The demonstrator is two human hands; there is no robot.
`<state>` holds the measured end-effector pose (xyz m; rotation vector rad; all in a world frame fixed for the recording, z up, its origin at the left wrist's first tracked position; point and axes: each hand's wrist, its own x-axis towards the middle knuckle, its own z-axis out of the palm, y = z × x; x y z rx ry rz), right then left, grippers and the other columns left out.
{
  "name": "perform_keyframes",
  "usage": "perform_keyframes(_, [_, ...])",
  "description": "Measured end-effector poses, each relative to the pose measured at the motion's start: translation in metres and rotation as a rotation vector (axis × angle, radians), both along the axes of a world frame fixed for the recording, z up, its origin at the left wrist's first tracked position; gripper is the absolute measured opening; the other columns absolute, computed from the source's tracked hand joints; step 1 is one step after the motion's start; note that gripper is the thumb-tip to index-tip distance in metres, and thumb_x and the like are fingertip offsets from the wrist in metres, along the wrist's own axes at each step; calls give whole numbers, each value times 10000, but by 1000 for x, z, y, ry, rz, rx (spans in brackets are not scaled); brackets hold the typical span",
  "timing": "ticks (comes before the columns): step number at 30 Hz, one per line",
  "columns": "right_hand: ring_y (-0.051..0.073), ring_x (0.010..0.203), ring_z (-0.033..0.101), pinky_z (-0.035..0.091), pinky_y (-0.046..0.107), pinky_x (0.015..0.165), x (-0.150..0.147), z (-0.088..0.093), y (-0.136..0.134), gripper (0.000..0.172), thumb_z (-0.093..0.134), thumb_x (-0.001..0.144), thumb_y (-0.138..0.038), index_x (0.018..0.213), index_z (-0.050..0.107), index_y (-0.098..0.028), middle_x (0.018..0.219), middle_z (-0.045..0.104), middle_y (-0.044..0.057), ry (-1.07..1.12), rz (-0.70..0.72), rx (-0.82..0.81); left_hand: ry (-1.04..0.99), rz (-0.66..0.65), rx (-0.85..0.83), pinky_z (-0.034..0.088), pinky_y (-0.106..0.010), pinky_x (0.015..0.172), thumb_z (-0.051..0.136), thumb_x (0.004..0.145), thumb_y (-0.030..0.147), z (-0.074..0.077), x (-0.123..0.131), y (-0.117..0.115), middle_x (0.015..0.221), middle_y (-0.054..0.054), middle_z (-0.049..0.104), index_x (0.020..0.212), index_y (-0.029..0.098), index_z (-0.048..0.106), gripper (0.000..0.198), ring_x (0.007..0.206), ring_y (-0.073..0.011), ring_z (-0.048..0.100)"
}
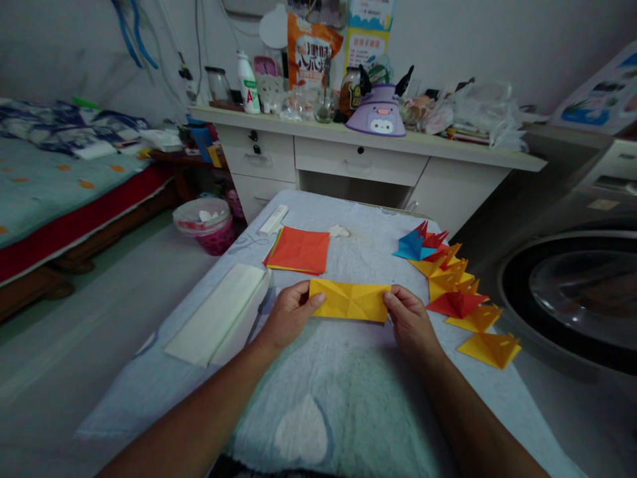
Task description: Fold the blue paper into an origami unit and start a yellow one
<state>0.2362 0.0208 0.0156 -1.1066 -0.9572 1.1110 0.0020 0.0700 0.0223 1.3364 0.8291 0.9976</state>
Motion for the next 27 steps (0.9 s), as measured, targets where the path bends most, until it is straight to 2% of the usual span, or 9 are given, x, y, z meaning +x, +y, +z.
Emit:
perform_keyframes(3, [107,614,523,421,214,598,-2,0,0,204,752,759,-387,718,645,-218,669,595,-34,25,-5,-4,-9,32,-15,477,-260,715,674,798,370,1,0,0,844,-21,667,926,152,659,254,778,-169,612])
perform_keyframes(9, [125,664,582,464,234,648,-2,-5,1,179,768,734,-372,759,665,-228,745,656,-18,59,27,-31,29,168,12,377,-197,584,651,800,396,-2,-1,2,658,37,533,739,154,612,253,611,-100,476])
perform_keyframes(18, [116,616,527,429,227,598,-3,-1,0,222,782,716,-391,706,644,-217,673,596,-27,69,5,-36,64,149,11,406,-215,611,648,803,395,-8,-2,5,689,20,567,770,153,610,247,641,-117,518])
perform_keyframes(27, [116,632,506,405,223,597,-3,-2,-1,224,764,745,-398,704,641,-215,687,583,-24,57,20,-25,27,157,-21,431,-220,623,679,774,400,-10,-2,5,725,7,609,787,160,623,248,656,-126,551])
